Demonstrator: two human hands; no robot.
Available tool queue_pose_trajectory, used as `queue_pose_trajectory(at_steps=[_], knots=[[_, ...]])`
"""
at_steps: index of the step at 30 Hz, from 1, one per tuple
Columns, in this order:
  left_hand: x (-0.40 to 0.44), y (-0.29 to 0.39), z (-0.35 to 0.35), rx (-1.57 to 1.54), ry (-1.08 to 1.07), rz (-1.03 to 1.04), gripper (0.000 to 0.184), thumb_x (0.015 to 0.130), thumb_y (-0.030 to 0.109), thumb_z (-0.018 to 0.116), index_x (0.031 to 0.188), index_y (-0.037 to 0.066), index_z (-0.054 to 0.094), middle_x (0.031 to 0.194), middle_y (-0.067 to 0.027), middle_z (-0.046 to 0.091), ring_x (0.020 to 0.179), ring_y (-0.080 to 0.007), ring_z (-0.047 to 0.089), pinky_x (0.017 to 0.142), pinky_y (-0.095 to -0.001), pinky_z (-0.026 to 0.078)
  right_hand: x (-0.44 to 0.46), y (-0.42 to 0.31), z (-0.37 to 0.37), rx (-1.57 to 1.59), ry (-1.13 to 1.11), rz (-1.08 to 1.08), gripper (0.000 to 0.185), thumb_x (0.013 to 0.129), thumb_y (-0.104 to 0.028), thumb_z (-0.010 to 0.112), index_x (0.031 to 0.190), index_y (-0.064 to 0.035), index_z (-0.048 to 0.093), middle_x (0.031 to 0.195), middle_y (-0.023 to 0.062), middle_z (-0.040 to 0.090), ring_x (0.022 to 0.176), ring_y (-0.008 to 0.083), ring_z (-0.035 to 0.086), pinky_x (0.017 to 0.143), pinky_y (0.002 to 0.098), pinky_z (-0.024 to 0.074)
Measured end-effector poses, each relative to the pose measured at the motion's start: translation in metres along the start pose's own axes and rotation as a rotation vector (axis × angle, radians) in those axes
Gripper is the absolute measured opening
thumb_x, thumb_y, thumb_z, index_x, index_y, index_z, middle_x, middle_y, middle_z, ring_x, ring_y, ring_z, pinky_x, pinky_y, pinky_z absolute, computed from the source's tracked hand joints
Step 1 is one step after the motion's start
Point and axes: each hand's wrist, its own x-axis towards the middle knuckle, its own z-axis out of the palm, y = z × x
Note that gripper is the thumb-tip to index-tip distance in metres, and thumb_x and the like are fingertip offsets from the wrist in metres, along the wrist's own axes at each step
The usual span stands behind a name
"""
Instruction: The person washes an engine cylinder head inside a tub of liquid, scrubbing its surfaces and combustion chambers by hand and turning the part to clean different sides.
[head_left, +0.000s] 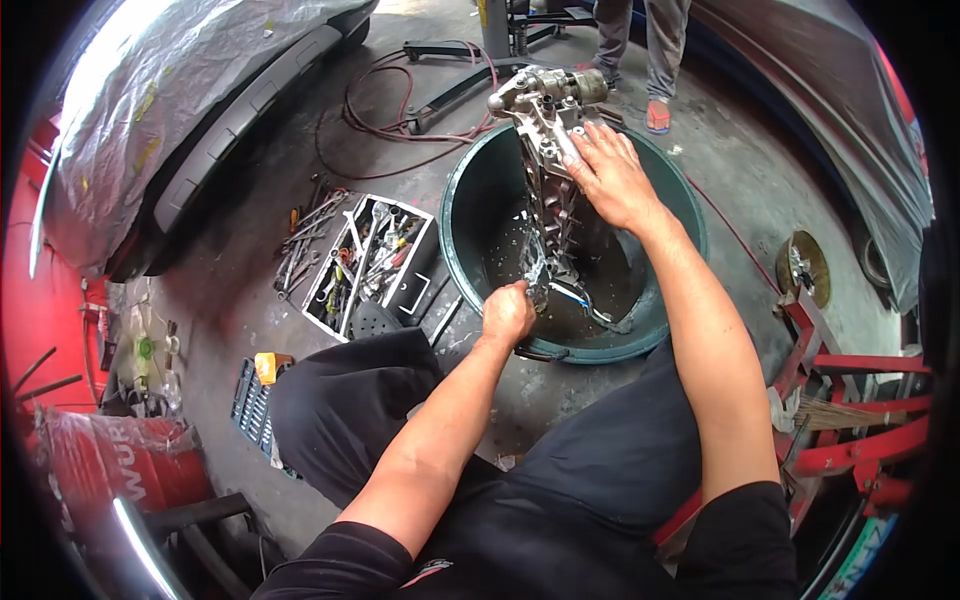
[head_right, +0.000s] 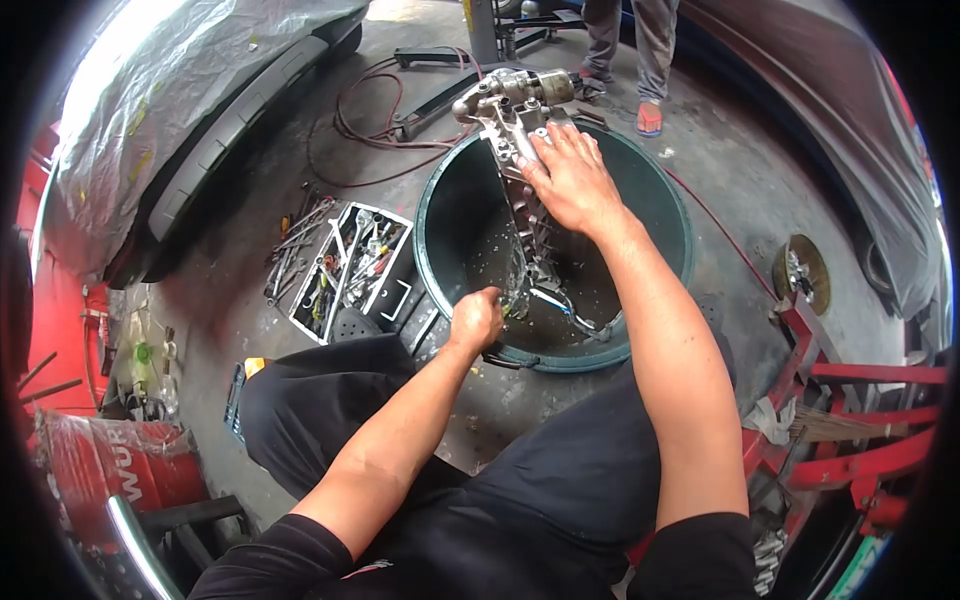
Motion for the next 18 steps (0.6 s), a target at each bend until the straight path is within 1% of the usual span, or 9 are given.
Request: queue_pose_trajectory(at_steps=[2, 5, 7, 9, 11, 15, 16, 17, 18], knots=[[0.001, 0.005, 0.004, 0.008, -0.037, -0.055, 0.031, 0.081, 0.007, 0.052, 0.109, 0.004, 0.065, 0.090, -0.0277, 0.067, 0.087, -0.0430, 0.066, 0.081, -0.0509, 0.052, 0.002, -0.002, -0.009, -0.014, -0.035, 0.010, 0.062, 0.100, -0.050, 0.039, 0.142, -0.0054, 0.045, 0.152, 0.0218, 0.033, 0.143, 0.0353, 0.028, 0.119, 0.0461, 0.0157], [0.006, 0.018, -0.003, 0.009, -0.115, -0.128, 0.036, 0.080, 0.004, 0.054, 0.115, 0.001, 0.059, 0.093, -0.0271, 0.068, 0.092, -0.0426, 0.066, 0.084, -0.0502, 0.052, 0.010, 0.006, -0.020, 0.190, -0.018, 0.001, 0.063, 0.097, -0.049, 0.048, 0.140, -0.0042, 0.047, 0.148, 0.0229, 0.038, 0.140, 0.0357, 0.033, 0.117, 0.0446, 0.0221], [0.015, 0.019, 0.002, -0.126, -0.037, -0.165, 0.038, 0.077, -0.001, 0.055, 0.115, 0.002, 0.060, 0.092, -0.0274, 0.067, 0.092, -0.0436, 0.066, 0.083, -0.0497, 0.052, 0.019, 0.007, -0.028, 0.413, 0.153, 0.063, 0.064, 0.094, -0.047, 0.056, 0.139, -0.0030, 0.047, 0.145, 0.0226, 0.042, 0.139, 0.0343, 0.035, 0.115, 0.0414, 0.0279], [0.026, 0.012, 0.016, -0.193, -0.020, -0.204, 0.034, 0.076, -0.001, 0.056, 0.109, 0.002, 0.062, 0.091, -0.0264, 0.068, 0.093, -0.0434, 0.065, 0.085, -0.0490, 0.052, 0.025, -0.005, -0.046, 0.491, 0.239, 0.059, 0.059, 0.092, -0.044, 0.061, 0.132, -0.0006, 0.054, 0.138, 0.0204, 0.050, 0.132, 0.0322, 0.044, 0.110, 0.0384, 0.0333], [0.037, 0.006, 0.031, -0.320, -0.017, -0.311, 0.028, 0.075, 0.002, 0.059, 0.103, 0.003, 0.063, 0.089, -0.0258, 0.068, 0.094, -0.0426, 0.065, 0.087, -0.0488, 0.051, 0.046, -0.010, -0.047, 0.426, 0.294, -0.014, 0.056, 0.092, -0.043, 0.061, 0.127, 0.0005, 0.057, 0.132, 0.0201, 0.054, 0.128, 0.0326, 0.048, 0.108, 0.0386, 0.0354], [0.057, -0.018, 0.082, -0.335, -0.049, -0.492, 0.036, 0.079, 0.007, 0.057, 0.113, -0.007, 0.051, 0.095, -0.0314, 0.066, 0.095, -0.0462, 0.065, 0.087, -0.0479, 0.052, 0.129, -0.024, -0.033, 0.195, 0.212, -0.137, 0.059, 0.091, -0.049, 0.058, 0.127, -0.0027, 0.058, 0.131, 0.0198, 0.056, 0.125, 0.0354, 0.049, 0.107, 0.0418, 0.0363], [0.065, -0.015, 0.078, -0.294, -0.153, -0.578, 0.040, 0.084, 0.012, 0.056, 0.116, -0.010, 0.045, 0.105, -0.0322, 0.065, 0.100, -0.0445, 0.065, 0.089, -0.0456, 0.052, 0.151, -0.023, -0.021, 0.105, 0.169, -0.077, 0.062, 0.090, -0.054, 0.055, 0.129, -0.0063, 0.059, 0.136, 0.0182, 0.053, 0.129, 0.0359, 0.045, 0.108, 0.0420, 0.0356], [0.074, -0.014, 0.073, -0.311, -0.155, -0.596, 0.040, 0.084, 0.012, 0.056, 0.116, -0.010, 0.045, 0.105, -0.0322, 0.065, 0.100, -0.0445, 0.065, 0.089, -0.0456, 0.052, 0.168, -0.022, -0.006, 0.010, 0.187, -0.017, 0.066, 0.087, -0.058, 0.056, 0.130, -0.0088, 0.059, 0.134, 0.0160, 0.056, 0.126, 0.0336, 0.050, 0.106, 0.0406, 0.0385], [0.084, -0.014, 0.067, -0.248, -0.200, -0.596, 0.036, 0.084, 0.013, 0.054, 0.112, -0.008, 0.047, 0.105, -0.0308, 0.065, 0.102, -0.0428, 0.065, 0.090, -0.0459, 0.052, 0.178, -0.022, 0.001, -0.012, 0.032, 0.108, 0.065, 0.085, -0.058, 0.057, 0.128, -0.0093, 0.061, 0.130, 0.0151, 0.060, 0.122, 0.0321, 0.055, 0.104, 0.0398, 0.0410]])
